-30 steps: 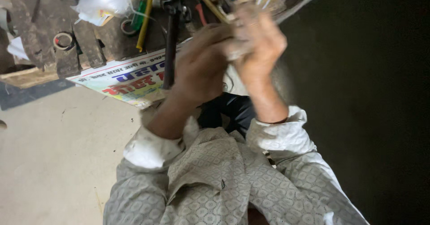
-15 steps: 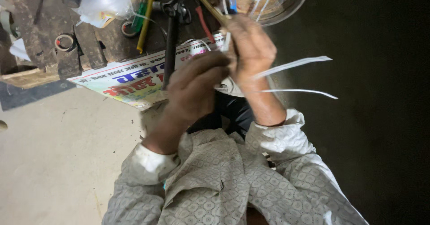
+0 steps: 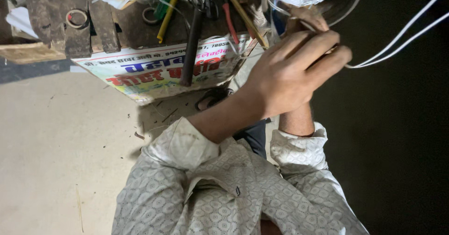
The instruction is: The person sits on the floor at a low workbench and ties white plastic strips onto a blue webbing strap, knotting and tightening the strips by hand one after another. They pull the strips taut and continue knotting additional strips along the strap.
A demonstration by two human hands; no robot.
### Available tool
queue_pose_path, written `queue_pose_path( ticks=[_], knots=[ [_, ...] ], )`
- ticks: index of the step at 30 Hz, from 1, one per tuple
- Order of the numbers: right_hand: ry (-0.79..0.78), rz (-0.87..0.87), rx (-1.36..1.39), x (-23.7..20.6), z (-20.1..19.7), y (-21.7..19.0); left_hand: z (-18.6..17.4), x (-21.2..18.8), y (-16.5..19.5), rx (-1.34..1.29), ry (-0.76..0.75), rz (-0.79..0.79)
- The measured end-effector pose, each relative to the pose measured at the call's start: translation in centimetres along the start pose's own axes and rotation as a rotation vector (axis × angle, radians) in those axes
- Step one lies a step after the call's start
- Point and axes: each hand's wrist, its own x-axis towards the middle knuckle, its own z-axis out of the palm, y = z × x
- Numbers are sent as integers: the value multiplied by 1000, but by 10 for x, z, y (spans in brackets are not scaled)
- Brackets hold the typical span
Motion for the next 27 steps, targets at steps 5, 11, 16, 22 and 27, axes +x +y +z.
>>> queue_pose_path(
  ticks=[5,11,16,22,27],
  knots=[
    [2,-23,-51,-3,1,6,-12,-4,-6,-79,8,60],
    [-45,-39,-67,-6,15,8,-24,-25,-16,-129,47,65],
    [-123,44,73,-5,25,1,-19,-21,-35,-174,83,35],
    [-158,-178,-63,1,17,-13,-46,-37,-40,-154,91,26],
    [-175,-140,-128,-10,9,-10,-39,-42,-40,-162,19,-28]
  ],
)
